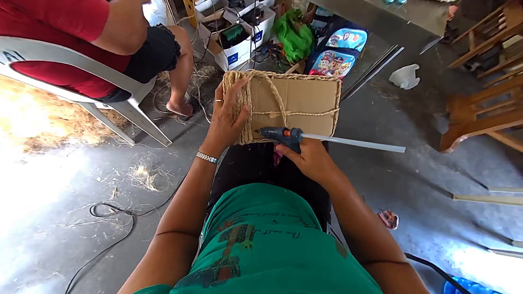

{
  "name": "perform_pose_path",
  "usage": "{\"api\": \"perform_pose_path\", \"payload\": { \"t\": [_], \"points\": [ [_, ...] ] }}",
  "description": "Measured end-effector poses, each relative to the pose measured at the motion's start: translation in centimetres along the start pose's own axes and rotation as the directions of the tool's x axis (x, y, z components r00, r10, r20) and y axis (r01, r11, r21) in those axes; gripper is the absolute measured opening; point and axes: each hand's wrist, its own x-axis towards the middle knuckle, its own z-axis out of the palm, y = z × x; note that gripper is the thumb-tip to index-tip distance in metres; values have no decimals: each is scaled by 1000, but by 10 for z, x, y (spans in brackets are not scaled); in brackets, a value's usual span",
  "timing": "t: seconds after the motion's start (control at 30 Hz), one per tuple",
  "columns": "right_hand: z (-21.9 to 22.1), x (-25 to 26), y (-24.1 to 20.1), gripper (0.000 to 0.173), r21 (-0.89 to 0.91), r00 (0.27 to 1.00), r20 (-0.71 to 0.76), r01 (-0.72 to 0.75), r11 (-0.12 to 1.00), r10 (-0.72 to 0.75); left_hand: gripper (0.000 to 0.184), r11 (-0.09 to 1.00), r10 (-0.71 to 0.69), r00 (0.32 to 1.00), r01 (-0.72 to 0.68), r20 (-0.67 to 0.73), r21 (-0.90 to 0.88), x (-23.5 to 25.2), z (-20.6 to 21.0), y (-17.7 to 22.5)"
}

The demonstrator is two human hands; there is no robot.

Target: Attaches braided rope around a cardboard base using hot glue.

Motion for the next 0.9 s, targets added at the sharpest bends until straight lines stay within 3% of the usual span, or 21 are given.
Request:
{"api": "perform_pose_path", "payload": {
  "t": [0.17, 0.4, 0.63, 0.9],
  "points": [
    [-1, 13, -3, 36, 14, 999, -34, 26, 1000, -25, 55, 1000, 7, 1000, -7, -5, 2, -1, 1, 3],
    [9, -13, 6, 43, -14, 998, 55, 13, 1000, -13, 56, 999, -38, 999, 38, 15, 12, 1, -4, 0],
    [-2, 6, -3, 35, 70, 999, 2, -35, 997, 35, 55, 1000, -1, 1000, 1, 0, -10, -5, 1, 4],
    [9, -16, 7, 42, 1, 1000, 26, 2, 1000, -2, 55, 1000, 2, 1000, -2, 1, 1, -1, -2, 1]
  ]
}}
